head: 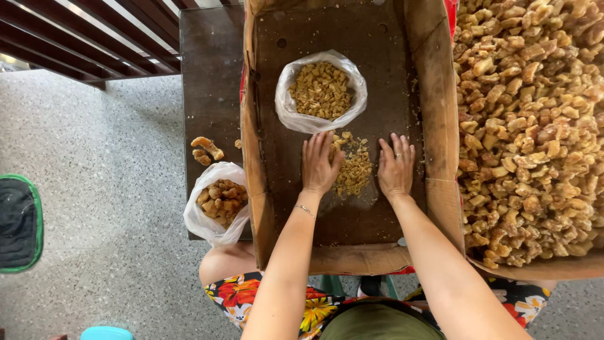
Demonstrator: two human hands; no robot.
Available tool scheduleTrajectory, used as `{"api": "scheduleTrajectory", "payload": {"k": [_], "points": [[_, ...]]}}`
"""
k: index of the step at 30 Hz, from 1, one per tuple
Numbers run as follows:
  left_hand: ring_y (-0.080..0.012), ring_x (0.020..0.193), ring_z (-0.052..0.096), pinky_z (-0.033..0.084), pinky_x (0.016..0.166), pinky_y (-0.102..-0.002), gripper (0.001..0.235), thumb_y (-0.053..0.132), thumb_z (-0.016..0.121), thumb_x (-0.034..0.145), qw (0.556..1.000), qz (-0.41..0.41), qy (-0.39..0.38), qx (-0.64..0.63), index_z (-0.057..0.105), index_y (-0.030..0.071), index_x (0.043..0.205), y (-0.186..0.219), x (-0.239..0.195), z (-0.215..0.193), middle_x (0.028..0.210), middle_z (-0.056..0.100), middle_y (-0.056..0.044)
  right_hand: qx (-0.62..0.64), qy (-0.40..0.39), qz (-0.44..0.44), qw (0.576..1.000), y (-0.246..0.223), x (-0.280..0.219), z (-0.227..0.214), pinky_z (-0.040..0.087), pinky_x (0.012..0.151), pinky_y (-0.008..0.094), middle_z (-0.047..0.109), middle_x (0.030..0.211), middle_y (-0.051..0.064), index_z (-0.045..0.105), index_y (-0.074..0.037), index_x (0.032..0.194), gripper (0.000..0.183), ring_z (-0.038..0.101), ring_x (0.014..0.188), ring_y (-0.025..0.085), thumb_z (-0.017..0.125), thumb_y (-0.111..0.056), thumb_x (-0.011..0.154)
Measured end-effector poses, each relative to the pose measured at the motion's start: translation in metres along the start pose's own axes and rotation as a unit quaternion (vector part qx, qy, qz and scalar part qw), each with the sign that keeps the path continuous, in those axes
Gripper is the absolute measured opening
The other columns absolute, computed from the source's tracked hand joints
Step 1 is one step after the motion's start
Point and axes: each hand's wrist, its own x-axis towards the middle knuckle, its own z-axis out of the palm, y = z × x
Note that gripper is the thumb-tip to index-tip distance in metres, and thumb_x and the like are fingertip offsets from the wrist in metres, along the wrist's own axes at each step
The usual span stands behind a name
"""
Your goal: The person sorts walnut pieces from a cardboard box by hand, separating larger pieces from smaller fragments. The person places the sorted pieces into a plastic bag.
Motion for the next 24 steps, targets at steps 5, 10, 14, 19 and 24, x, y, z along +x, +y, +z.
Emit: {"api": "scheduleTrajectory", "payload": {"k": [5,10,14,19,24], "points": [[-0.0414,0.143,0.033,0.018,0.121,-0.062,0.083,0.079,0.046,0.086,0.983,0.114,-0.090,0.108,0.048,0.023,0.147,0.052,0.000,-0.023,0.152,0.044,-0.012,-0.021,0.030,-0.003,0.999,-0.011,0.002,-0.002,0.023,0.126,0.051,0.050,0.156,0.010,0.062,-0.015,0.140,0.033,0.037,0.150,0.033,0.050,-0.026,0.110],[-0.0387,0.125,0.047,0.038,0.105,-0.058,0.061,0.059,0.071,0.084,0.968,0.191,-0.102,0.125,0.062,0.022,0.132,0.067,-0.008,-0.020,0.139,0.053,-0.012,-0.033,0.019,0.018,0.999,-0.018,0.006,-0.007,0.023,0.125,0.051,0.049,0.154,0.009,0.062,-0.016,0.137,0.032,0.037,0.149,0.031,0.053,-0.027,0.108],[-0.0286,0.102,0.058,0.052,0.085,-0.044,0.037,0.035,0.078,0.095,0.962,0.212,-0.092,0.144,0.067,0.018,0.127,0.045,0.000,0.000,0.121,0.061,-0.009,-0.044,0.019,0.024,0.999,-0.018,0.005,-0.006,0.024,0.125,0.051,0.049,0.155,0.007,0.062,-0.019,0.135,0.031,0.036,0.148,0.030,0.054,-0.028,0.107],[-0.0254,0.090,0.065,0.060,0.078,-0.036,0.036,0.019,0.079,0.086,0.974,0.218,-0.011,0.061,0.067,0.012,0.119,0.041,0.018,-0.007,0.108,0.065,-0.011,-0.031,0.010,0.031,0.999,-0.016,0.006,-0.004,0.022,0.126,0.051,0.048,0.155,0.007,0.060,-0.019,0.140,0.034,0.036,0.150,0.029,0.053,-0.030,0.109],[-0.0231,0.092,0.069,0.062,0.080,-0.031,0.021,0.010,0.075,0.092,0.980,0.195,0.030,-0.037,0.065,0.008,0.110,0.051,0.036,-0.028,0.102,0.068,-0.011,-0.001,-0.004,0.020,1.000,-0.019,0.009,-0.014,0.017,0.126,0.053,0.043,0.161,0.008,0.051,-0.019,0.152,0.050,0.031,0.152,0.030,0.051,-0.043,0.108]]}}
